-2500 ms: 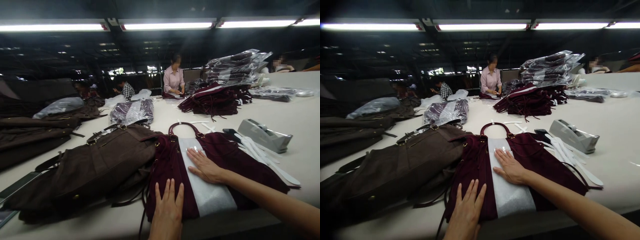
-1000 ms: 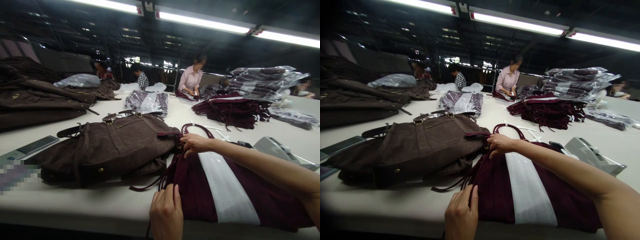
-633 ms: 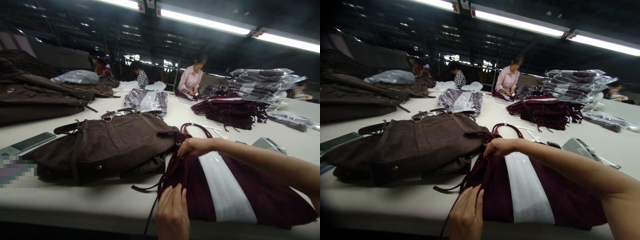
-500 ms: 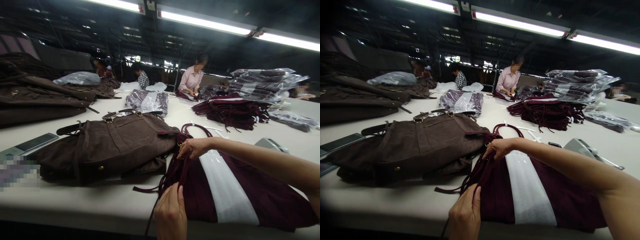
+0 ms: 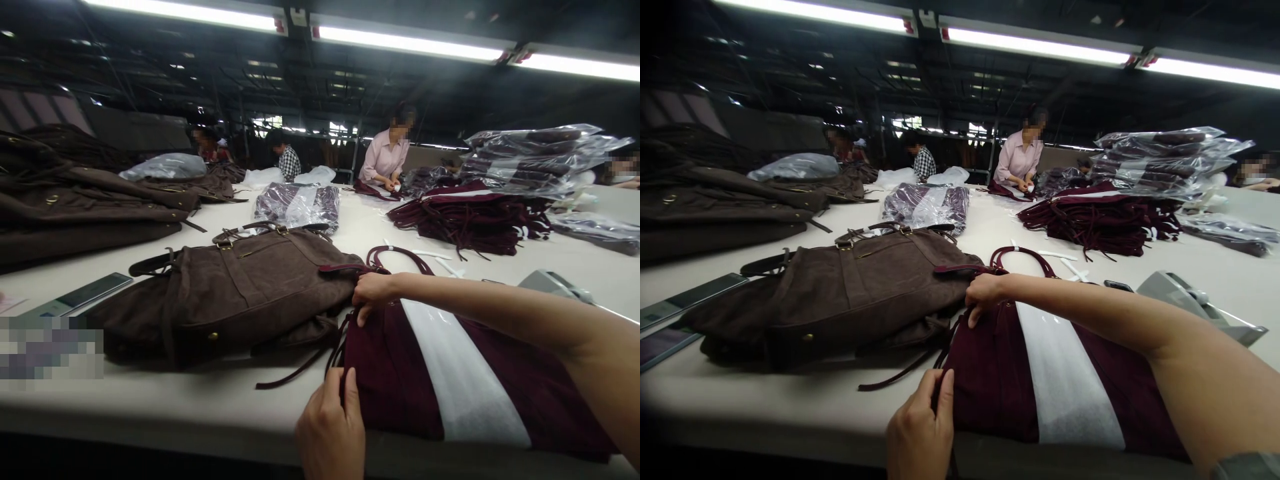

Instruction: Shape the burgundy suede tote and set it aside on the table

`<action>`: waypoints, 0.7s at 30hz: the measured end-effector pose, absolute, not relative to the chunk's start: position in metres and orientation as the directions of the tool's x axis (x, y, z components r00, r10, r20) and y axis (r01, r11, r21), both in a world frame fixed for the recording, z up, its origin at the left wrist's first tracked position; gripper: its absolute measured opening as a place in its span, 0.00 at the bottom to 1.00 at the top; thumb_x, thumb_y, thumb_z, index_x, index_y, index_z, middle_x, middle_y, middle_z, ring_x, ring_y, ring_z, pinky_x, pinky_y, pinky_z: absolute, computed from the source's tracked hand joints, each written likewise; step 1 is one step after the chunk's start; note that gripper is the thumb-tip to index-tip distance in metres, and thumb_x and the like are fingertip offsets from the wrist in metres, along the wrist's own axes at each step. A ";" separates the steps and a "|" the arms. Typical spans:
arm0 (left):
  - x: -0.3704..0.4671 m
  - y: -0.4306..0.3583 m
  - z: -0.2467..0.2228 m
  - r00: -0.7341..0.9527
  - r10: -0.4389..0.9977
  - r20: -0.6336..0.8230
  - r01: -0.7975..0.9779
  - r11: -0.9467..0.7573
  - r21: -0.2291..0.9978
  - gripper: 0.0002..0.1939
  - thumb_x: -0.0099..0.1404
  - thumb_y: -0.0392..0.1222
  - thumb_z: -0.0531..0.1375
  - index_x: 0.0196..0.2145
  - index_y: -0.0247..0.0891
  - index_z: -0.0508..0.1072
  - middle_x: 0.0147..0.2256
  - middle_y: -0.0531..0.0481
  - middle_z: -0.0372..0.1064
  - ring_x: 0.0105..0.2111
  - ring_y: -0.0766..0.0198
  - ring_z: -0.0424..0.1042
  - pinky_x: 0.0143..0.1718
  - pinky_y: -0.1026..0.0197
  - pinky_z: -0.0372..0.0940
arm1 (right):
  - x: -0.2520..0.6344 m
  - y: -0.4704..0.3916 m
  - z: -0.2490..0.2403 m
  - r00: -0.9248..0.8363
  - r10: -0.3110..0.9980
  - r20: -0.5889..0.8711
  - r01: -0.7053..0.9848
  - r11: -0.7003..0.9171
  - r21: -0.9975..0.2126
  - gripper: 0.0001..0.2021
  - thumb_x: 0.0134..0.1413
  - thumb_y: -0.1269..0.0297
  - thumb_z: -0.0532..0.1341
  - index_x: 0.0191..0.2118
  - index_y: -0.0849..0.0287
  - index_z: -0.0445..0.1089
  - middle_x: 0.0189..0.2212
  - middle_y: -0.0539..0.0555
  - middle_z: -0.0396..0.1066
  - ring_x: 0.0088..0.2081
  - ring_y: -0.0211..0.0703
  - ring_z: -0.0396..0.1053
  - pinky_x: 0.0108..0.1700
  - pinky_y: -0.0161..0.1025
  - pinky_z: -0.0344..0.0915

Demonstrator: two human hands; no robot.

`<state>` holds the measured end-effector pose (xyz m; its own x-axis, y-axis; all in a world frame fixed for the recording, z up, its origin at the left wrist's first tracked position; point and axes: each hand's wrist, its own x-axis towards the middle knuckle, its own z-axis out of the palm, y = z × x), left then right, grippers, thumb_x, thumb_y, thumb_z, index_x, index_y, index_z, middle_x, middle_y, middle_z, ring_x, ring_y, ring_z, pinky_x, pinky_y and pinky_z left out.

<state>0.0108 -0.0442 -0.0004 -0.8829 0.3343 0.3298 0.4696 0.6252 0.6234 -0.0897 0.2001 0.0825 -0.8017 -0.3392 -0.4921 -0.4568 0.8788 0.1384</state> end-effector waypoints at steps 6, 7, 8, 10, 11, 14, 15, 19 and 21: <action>-0.004 -0.046 0.005 -0.931 0.365 0.017 0.250 0.604 0.756 0.14 0.68 0.45 0.53 0.28 0.42 0.72 0.24 0.52 0.73 0.26 0.62 0.72 0.28 0.63 0.52 | -0.081 0.202 0.072 -0.805 -0.392 -0.445 -0.496 0.857 0.142 0.24 0.64 0.45 0.50 0.35 0.58 0.75 0.30 0.57 0.76 0.34 0.47 0.70 0.41 0.40 0.53; -0.009 -0.045 0.005 -0.926 0.378 -0.020 0.226 0.596 0.771 0.15 0.68 0.46 0.53 0.27 0.42 0.72 0.24 0.52 0.73 0.25 0.63 0.71 0.28 0.63 0.52 | -0.079 0.204 0.070 -0.797 -0.411 -0.443 -0.505 0.855 0.116 0.23 0.66 0.47 0.49 0.35 0.58 0.74 0.32 0.57 0.76 0.35 0.46 0.70 0.42 0.41 0.53; -0.013 -0.044 0.004 -0.918 0.394 -0.047 0.214 0.592 0.777 0.15 0.68 0.46 0.52 0.26 0.41 0.72 0.23 0.52 0.72 0.25 0.63 0.70 0.28 0.63 0.51 | -0.078 0.205 0.067 -0.791 -0.424 -0.441 -0.512 0.853 0.098 0.23 0.67 0.49 0.48 0.35 0.58 0.74 0.32 0.56 0.76 0.35 0.45 0.70 0.44 0.41 0.52; -0.021 -0.040 0.004 -0.899 0.431 -0.080 0.222 0.606 0.764 0.16 0.68 0.45 0.53 0.24 0.40 0.71 0.22 0.51 0.71 0.25 0.63 0.70 0.28 0.63 0.51 | -0.075 0.208 0.059 -0.801 -0.428 -0.419 -0.514 0.850 0.114 0.21 0.67 0.50 0.48 0.36 0.58 0.73 0.32 0.56 0.76 0.34 0.44 0.70 0.44 0.41 0.51; -0.024 -0.039 0.004 -0.890 0.446 -0.093 0.234 0.623 0.747 0.16 0.67 0.44 0.53 0.24 0.39 0.71 0.22 0.51 0.71 0.25 0.63 0.69 0.28 0.63 0.51 | -0.074 0.208 0.055 -0.818 -0.420 -0.393 -0.504 0.852 0.140 0.21 0.67 0.50 0.49 0.36 0.58 0.72 0.31 0.56 0.76 0.33 0.44 0.70 0.43 0.41 0.51; -0.033 -0.035 0.007 -0.858 0.495 -0.139 0.269 0.663 0.699 0.09 0.66 0.41 0.54 0.33 0.37 0.73 0.22 0.51 0.71 0.27 0.61 0.71 0.29 0.63 0.52 | -0.068 0.209 0.043 -0.890 -0.386 -0.242 -0.433 0.882 0.186 0.21 0.66 0.47 0.50 0.38 0.60 0.69 0.29 0.55 0.74 0.31 0.43 0.69 0.41 0.41 0.51; -0.036 -0.034 0.008 -0.848 0.507 -0.154 0.279 0.674 0.684 0.10 0.66 0.41 0.54 0.40 0.35 0.72 0.23 0.50 0.72 0.29 0.60 0.72 0.30 0.63 0.54 | -0.064 0.209 0.040 -0.911 -0.374 -0.173 -0.403 0.897 0.181 0.21 0.65 0.47 0.51 0.40 0.61 0.68 0.30 0.55 0.74 0.32 0.43 0.69 0.41 0.40 0.52; -0.052 -0.026 0.014 -0.760 0.612 -0.221 0.406 0.712 0.573 0.19 0.67 0.43 0.52 0.52 0.31 0.67 0.35 0.41 0.76 0.39 0.52 0.75 0.38 0.59 0.60 | -0.049 0.207 0.024 -0.935 -0.322 0.148 -0.297 0.940 0.170 0.23 0.60 0.44 0.56 0.45 0.62 0.65 0.39 0.56 0.72 0.40 0.46 0.67 0.46 0.42 0.53; -0.061 -0.021 0.017 -0.686 0.681 -0.258 0.515 0.704 0.490 0.18 0.67 0.46 0.50 0.47 0.34 0.70 0.40 0.39 0.76 0.44 0.48 0.74 0.42 0.56 0.61 | -0.044 0.207 0.016 -0.905 -0.300 0.302 -0.250 0.949 0.194 0.24 0.59 0.44 0.57 0.49 0.61 0.64 0.44 0.58 0.70 0.46 0.48 0.64 0.50 0.43 0.52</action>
<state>-0.0610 -0.0208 0.0171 -0.6856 0.6806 -0.2582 0.5145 0.7040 0.4896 -0.0441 0.2065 0.0156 -0.9050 -0.2999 0.3017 -0.2499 0.9487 0.1936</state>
